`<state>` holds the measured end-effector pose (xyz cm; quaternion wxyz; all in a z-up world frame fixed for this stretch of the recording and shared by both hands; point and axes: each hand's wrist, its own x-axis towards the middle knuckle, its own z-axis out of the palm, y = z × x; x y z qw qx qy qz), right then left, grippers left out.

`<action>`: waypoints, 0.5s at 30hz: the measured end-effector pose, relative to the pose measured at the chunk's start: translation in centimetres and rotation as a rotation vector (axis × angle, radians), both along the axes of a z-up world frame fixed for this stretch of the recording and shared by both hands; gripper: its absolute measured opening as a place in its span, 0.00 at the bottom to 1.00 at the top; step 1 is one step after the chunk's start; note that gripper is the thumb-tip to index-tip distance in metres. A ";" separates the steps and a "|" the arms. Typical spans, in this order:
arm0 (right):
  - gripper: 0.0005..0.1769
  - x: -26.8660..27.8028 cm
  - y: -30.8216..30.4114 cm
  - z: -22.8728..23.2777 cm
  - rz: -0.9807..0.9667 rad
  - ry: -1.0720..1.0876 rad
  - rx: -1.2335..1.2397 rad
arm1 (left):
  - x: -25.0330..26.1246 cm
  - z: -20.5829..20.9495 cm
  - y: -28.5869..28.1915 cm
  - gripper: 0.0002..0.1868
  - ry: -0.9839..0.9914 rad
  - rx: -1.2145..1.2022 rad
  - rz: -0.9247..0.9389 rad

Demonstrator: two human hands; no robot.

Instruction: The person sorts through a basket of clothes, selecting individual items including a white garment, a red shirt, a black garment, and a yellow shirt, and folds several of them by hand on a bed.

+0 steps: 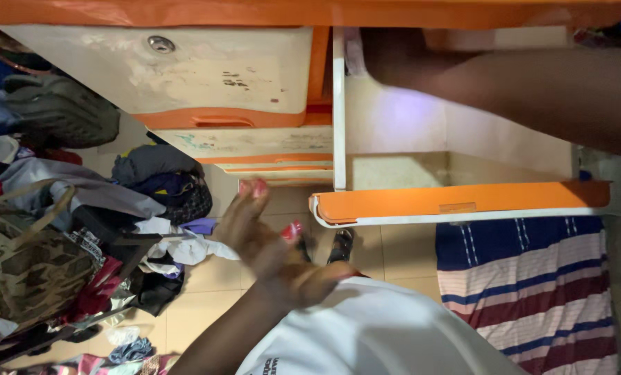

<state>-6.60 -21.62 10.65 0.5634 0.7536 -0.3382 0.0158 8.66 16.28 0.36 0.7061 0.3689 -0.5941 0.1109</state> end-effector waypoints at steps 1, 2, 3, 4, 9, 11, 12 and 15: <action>0.30 -0.7 0.9 -1.4 -0.019 0.049 -0.023 | -0.8 -1.1 -0.9 0.52 -0.057 -0.013 0.056; 0.31 -1.7 2.0 -2.8 -0.065 0.132 -0.042 | -1.4 -2.3 -1.9 0.52 -0.059 -0.011 0.057; 0.31 -2.9 3.3 -4.1 -0.142 0.246 -0.017 | -1.9 -3.4 -3.0 0.56 -0.183 -0.046 0.078; 0.31 -4.7 5.0 -5.3 -0.211 0.375 0.028 | -2.3 -4.4 -3.5 0.61 -0.305 -0.080 0.098; 0.72 -7.0 9.7 -4.7 -0.544 0.864 0.500 | -3.7 -8.4 -4.1 0.61 -0.332 -0.022 0.202; 0.77 -6.2 10.8 -2.2 -0.683 0.890 0.603 | -4.7 -9.6 -4.7 0.61 -0.371 0.009 0.174; 0.68 -6.2 12.5 -1.6 -0.606 0.871 0.733 | -5.5 -10.1 -4.9 0.61 -0.393 0.037 0.170; 0.55 -5.6 13.8 1.9 -0.574 0.744 1.084 | -6.7 -11.3 -6.2 0.60 -0.395 0.061 0.182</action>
